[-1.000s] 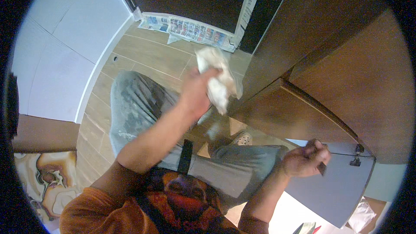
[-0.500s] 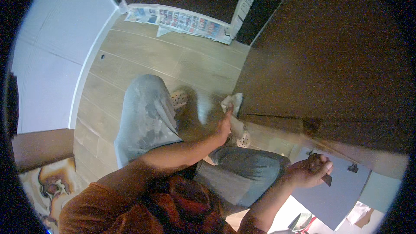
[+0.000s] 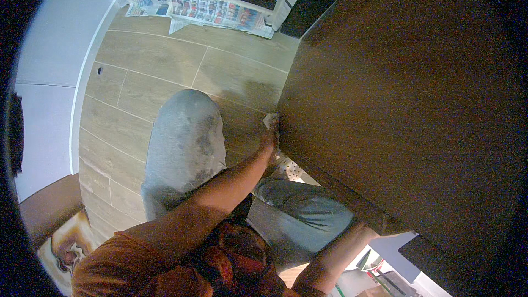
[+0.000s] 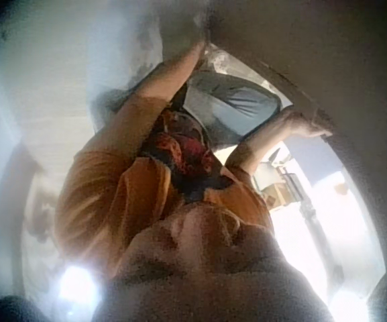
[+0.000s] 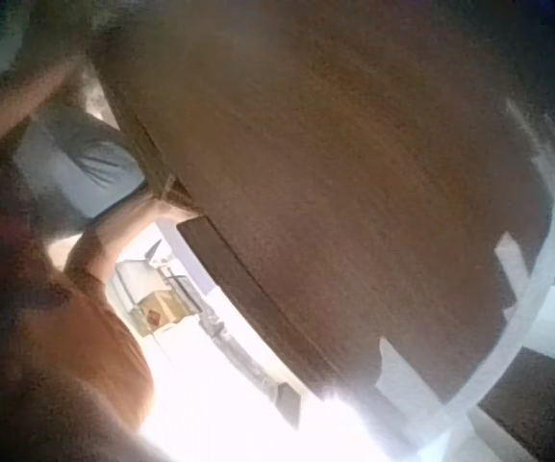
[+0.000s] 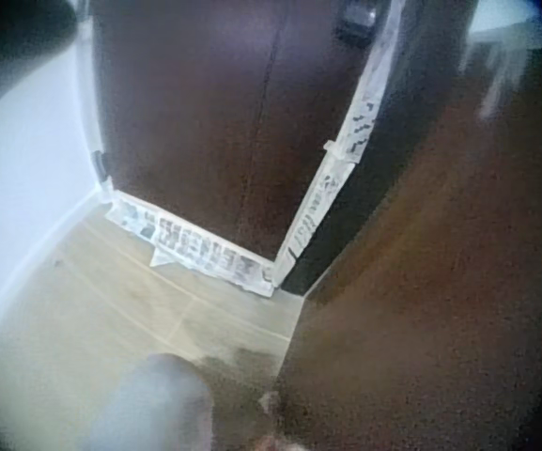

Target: The person kneels and cleans the edges and seams of a wooden cabinet door using a cloth and a small scraping tool. They repeatedly wipe and scrape along the door's perimeter and inner edges.

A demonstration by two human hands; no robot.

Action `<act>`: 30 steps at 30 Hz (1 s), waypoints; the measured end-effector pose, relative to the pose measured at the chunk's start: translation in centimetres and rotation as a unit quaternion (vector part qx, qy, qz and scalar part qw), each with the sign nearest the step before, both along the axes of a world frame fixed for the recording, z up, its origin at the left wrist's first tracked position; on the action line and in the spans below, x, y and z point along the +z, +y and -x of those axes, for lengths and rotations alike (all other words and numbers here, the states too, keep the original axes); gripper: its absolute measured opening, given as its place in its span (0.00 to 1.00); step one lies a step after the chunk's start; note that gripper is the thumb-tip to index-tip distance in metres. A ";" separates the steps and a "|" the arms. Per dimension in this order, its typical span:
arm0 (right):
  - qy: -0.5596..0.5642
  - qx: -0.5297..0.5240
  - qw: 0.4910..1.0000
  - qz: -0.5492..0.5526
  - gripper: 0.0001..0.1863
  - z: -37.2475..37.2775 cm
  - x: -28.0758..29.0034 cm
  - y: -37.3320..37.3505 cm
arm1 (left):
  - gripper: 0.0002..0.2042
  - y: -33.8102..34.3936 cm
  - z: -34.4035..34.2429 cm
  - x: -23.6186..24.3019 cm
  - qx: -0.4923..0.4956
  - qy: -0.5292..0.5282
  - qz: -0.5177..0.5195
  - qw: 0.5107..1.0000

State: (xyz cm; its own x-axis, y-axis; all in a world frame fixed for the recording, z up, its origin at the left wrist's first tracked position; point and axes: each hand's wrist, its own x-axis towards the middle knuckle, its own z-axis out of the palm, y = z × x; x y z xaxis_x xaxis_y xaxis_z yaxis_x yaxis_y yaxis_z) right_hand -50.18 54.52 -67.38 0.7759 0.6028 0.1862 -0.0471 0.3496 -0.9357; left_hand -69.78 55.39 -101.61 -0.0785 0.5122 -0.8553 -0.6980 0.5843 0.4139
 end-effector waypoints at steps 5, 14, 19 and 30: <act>0.044 -0.013 0.998 -0.043 0.18 1.3 0.7 -0.2 | 0.44 0.2 -0.1 5.8 0.013 0.063 -0.058 0.996; 0.086 0.181 0.970 -0.134 0.13 -3.8 -0.9 -1.0 | 0.40 -5.3 2.2 30.2 -0.075 0.228 -0.456 0.857; 0.105 0.138 0.976 -0.129 0.16 -1.7 -0.5 -1.3 | 0.39 -5.5 2.7 36.2 -0.092 0.417 -0.694 0.579; 0.116 0.077 0.979 -0.151 0.16 -2.8 0.3 -3.1 | 0.30 -7.9 1.6 31.6 -0.121 0.383 -0.547 0.735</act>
